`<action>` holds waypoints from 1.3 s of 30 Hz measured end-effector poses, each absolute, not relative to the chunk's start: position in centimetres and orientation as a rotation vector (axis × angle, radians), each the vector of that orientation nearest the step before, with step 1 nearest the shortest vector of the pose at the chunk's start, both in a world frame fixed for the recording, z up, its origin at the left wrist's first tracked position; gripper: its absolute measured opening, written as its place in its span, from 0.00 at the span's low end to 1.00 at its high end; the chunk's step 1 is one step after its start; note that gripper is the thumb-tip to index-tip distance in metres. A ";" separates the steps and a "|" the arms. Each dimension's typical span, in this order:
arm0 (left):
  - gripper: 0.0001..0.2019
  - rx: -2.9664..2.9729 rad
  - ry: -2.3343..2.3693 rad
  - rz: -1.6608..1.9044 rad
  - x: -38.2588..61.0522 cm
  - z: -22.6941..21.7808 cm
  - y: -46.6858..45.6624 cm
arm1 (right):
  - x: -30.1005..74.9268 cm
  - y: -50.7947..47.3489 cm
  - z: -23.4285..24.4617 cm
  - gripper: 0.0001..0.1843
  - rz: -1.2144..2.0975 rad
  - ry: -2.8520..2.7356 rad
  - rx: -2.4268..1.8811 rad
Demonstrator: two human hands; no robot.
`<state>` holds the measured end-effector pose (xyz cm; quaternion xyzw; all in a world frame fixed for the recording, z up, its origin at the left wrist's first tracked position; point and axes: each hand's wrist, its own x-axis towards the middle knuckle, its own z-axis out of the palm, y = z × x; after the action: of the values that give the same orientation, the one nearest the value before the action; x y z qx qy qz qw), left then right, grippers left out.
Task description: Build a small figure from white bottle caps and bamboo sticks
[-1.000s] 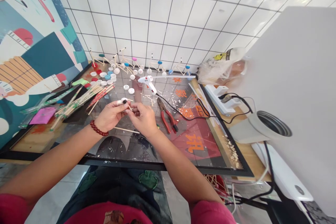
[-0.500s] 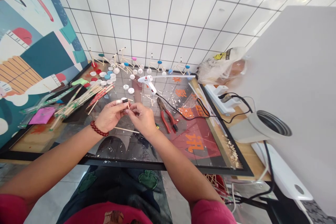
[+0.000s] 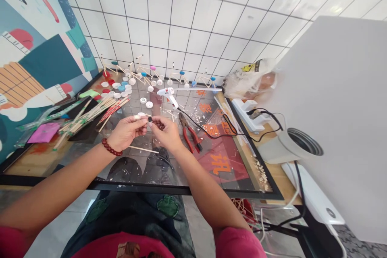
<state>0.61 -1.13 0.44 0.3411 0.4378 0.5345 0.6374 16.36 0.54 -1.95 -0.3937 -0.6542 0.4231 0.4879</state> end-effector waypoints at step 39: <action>0.09 1.189 1.125 1.411 0.6 0.0 -1.3 | 17.2 0.5 -0.8 0.13 1.095 -1.420 -0.964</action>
<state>0.56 -1.27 0.05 0.4853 0.4594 0.5759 0.4709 17.20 0.47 -0.79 -0.4030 -0.5937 0.4577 0.5250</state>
